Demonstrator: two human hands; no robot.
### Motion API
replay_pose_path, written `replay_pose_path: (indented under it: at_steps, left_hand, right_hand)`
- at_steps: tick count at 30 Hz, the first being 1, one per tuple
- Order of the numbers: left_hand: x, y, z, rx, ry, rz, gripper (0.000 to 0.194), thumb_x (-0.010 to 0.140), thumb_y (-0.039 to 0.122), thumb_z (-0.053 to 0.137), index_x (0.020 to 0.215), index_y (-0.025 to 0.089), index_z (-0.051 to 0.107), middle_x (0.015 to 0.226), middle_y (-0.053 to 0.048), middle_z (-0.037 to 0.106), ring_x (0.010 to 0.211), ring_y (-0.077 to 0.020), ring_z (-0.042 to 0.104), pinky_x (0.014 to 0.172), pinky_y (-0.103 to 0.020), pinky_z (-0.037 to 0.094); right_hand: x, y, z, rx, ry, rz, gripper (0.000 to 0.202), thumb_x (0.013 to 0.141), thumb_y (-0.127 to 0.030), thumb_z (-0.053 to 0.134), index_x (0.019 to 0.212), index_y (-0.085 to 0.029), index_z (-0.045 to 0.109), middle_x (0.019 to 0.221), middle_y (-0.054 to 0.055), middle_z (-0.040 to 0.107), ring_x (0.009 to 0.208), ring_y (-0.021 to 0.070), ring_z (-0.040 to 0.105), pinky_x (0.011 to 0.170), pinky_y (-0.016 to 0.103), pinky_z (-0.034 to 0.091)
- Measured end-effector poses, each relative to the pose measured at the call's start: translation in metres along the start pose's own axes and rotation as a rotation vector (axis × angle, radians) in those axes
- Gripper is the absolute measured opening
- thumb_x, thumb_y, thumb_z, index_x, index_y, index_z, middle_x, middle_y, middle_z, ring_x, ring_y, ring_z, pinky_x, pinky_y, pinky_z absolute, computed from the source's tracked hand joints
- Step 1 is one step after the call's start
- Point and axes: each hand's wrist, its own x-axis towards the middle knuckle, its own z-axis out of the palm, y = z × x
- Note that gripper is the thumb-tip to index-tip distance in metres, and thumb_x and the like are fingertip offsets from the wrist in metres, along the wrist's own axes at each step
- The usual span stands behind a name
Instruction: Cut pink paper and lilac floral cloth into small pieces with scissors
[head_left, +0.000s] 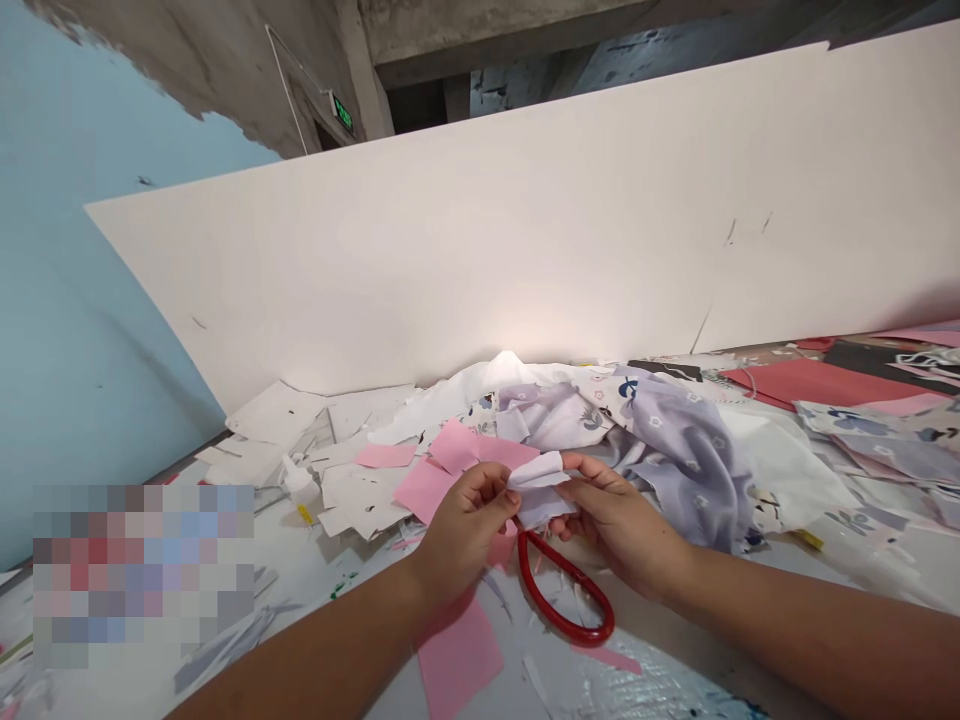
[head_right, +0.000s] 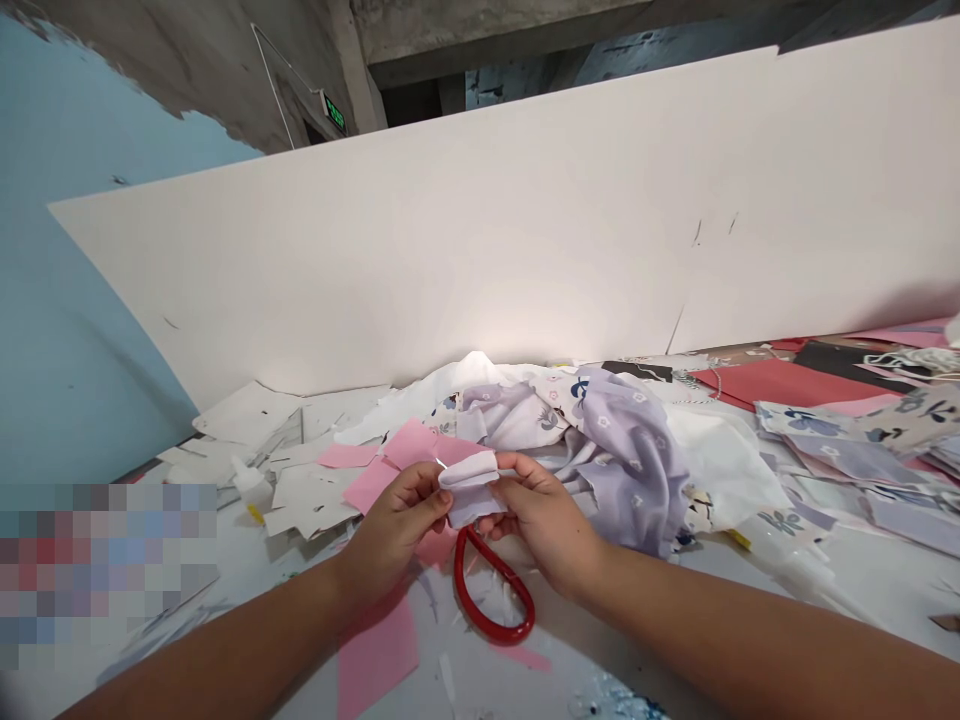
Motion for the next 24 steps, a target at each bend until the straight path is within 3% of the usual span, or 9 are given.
replay_pose_path:
  at_steps: [5, 10, 19, 24]
  left_hand:
    - [0.0006, -0.0002, -0.0016, -0.064, -0.002, -0.052, 0.002, 0.075, 0.02, 0.053, 0.077, 0.019, 0.054, 0.071, 0.002, 0.05, 0.066, -0.0097, 0.044, 0.063, -0.022, 0.035]
    - [0.0012, 0.0012, -0.0011, -0.102, 0.042, -0.109, 0.008, 0.072, 0.012, 0.05, 0.074, 0.02, 0.053, 0.07, 0.003, 0.049, 0.064, -0.0087, 0.044, 0.062, -0.022, 0.034]
    - [0.0054, -0.0012, -0.0031, -0.417, -0.038, -0.251, 0.013, 0.066, 0.006, 0.045, 0.071, 0.018, 0.049, 0.06, 0.002, 0.051, 0.055, -0.0085, 0.047, 0.057, -0.021, 0.036]
    - [0.0057, -0.0021, -0.0053, -0.37, -0.078, -0.178, 0.02, 0.059, 0.0, 0.05, 0.069, 0.017, 0.048, 0.064, 0.002, 0.053, 0.06, -0.008, 0.048, 0.058, -0.02, 0.035]
  right_hand:
    - [0.0017, -0.0017, -0.0023, 0.088, -0.001, 0.002, 0.01, 0.071, -0.015, 0.055, 0.079, -0.019, 0.056, 0.057, -0.002, 0.062, 0.049, 0.0085, 0.054, 0.049, 0.019, 0.039]
    - [0.0026, -0.0021, -0.0038, 0.103, -0.015, -0.004, 0.011, 0.067, -0.011, 0.055, 0.074, -0.019, 0.058, 0.055, -0.003, 0.06, 0.049, 0.0088, 0.054, 0.048, 0.019, 0.039]
    - [0.0042, -0.0012, -0.0068, 0.172, -0.114, 0.06, 0.009, 0.069, -0.013, 0.052, 0.074, -0.019, 0.056, 0.056, -0.002, 0.061, 0.048, 0.01, 0.054, 0.048, 0.021, 0.039]
    - [0.0042, -0.0006, -0.0087, 0.171, -0.128, 0.074, 0.026, 0.059, -0.002, 0.055, 0.079, -0.019, 0.053, 0.067, -0.001, 0.063, 0.056, 0.0102, 0.056, 0.051, 0.02, 0.039]
